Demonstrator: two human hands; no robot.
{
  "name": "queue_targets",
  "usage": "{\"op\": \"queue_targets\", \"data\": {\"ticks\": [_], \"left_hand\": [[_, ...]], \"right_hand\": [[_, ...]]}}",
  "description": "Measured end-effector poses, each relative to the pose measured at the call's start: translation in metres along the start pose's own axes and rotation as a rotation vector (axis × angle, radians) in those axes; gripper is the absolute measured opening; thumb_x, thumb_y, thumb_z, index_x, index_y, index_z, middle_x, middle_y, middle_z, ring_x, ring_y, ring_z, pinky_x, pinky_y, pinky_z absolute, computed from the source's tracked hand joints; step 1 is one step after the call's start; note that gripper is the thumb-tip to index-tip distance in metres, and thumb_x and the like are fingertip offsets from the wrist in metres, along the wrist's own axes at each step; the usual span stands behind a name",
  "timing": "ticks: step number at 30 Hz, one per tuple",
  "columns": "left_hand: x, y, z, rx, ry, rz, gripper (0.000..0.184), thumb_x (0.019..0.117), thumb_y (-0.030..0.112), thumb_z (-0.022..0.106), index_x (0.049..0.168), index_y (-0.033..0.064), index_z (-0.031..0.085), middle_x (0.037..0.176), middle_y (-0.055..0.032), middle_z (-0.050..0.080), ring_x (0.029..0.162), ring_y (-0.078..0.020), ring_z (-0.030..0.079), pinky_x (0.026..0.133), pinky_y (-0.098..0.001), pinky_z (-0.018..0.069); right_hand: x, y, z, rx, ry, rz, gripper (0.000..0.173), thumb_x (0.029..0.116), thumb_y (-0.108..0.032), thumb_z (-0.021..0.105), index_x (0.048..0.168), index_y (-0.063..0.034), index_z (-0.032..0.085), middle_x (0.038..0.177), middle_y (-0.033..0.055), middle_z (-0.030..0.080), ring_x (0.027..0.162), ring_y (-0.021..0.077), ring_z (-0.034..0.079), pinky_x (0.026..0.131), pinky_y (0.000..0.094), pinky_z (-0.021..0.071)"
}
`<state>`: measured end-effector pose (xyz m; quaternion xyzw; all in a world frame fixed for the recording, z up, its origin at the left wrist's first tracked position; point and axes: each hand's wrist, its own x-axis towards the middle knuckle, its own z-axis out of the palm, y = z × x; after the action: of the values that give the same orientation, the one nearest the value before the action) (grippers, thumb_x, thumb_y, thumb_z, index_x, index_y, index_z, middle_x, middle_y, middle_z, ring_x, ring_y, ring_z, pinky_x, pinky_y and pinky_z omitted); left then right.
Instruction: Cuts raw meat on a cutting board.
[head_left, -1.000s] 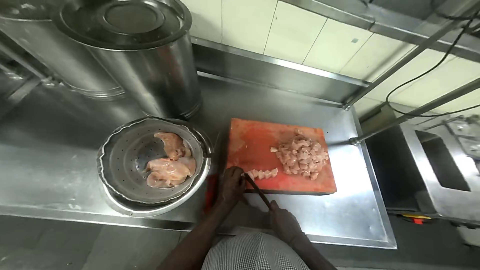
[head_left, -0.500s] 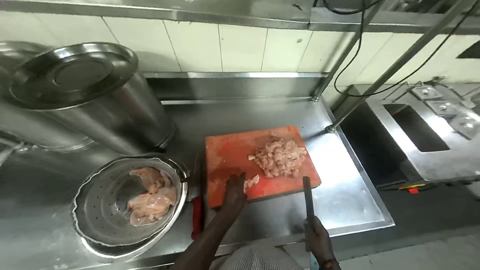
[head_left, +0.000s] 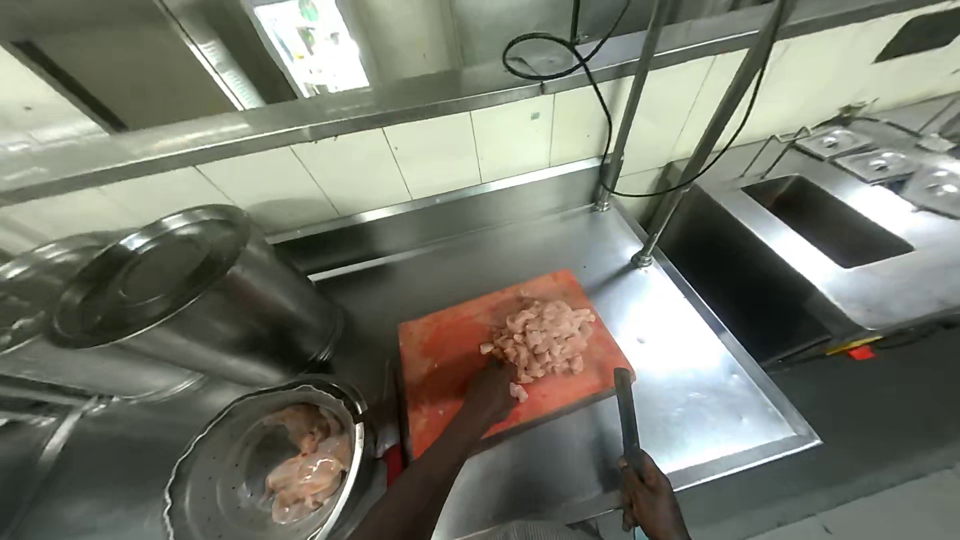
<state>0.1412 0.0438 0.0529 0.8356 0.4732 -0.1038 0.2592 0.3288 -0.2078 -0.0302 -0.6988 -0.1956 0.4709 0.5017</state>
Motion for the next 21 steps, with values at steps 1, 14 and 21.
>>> {"op": "queue_targets", "data": {"ticks": [1, 14, 21], "left_hand": [[-0.001, 0.001, 0.002, 0.013, 0.01, 0.027, 0.044, 0.0872, 0.018, 0.075, 0.129, 0.0137, 0.065, 0.133, -0.0191, 0.062, 0.118, -0.0399, 0.062, 0.093, -0.0608, 0.054], [0.003, -0.006, -0.002, -0.139, -0.086, 0.205, 0.028, 0.0939, 0.012, 0.067, 0.121, 0.0038, 0.069, 0.124, -0.0203, 0.066, 0.116, -0.0345, 0.064, 0.101, -0.0535, 0.0516], [0.033, -0.015, -0.07, -0.347, 0.251, 0.052, 0.038, 0.0958, 0.015, 0.07, 0.13, -0.0004, 0.064, 0.13, -0.0251, 0.062, 0.123, -0.0393, 0.059, 0.106, -0.0555, 0.0481]], "right_hand": [[0.0, 0.001, -0.001, -0.006, -0.006, 0.001, 0.019, 0.1064, -0.016, 0.05, 0.119, -0.0018, 0.054, 0.055, 0.0044, 0.048, 0.038, 0.0181, 0.05, 0.037, 0.0372, 0.0502], [-0.001, -0.004, -0.003, -0.009, -0.026, 0.051, 0.017, 0.1066, -0.016, 0.052, 0.117, -0.0025, 0.055, 0.056, 0.0048, 0.049, 0.038, 0.0177, 0.05, 0.037, 0.0363, 0.0504], [-0.003, -0.006, -0.001, 0.005, -0.027, 0.052, 0.016, 0.1065, -0.014, 0.05, 0.116, -0.0018, 0.054, 0.055, 0.0032, 0.047, 0.038, 0.0162, 0.049, 0.037, 0.0346, 0.0495]]}}
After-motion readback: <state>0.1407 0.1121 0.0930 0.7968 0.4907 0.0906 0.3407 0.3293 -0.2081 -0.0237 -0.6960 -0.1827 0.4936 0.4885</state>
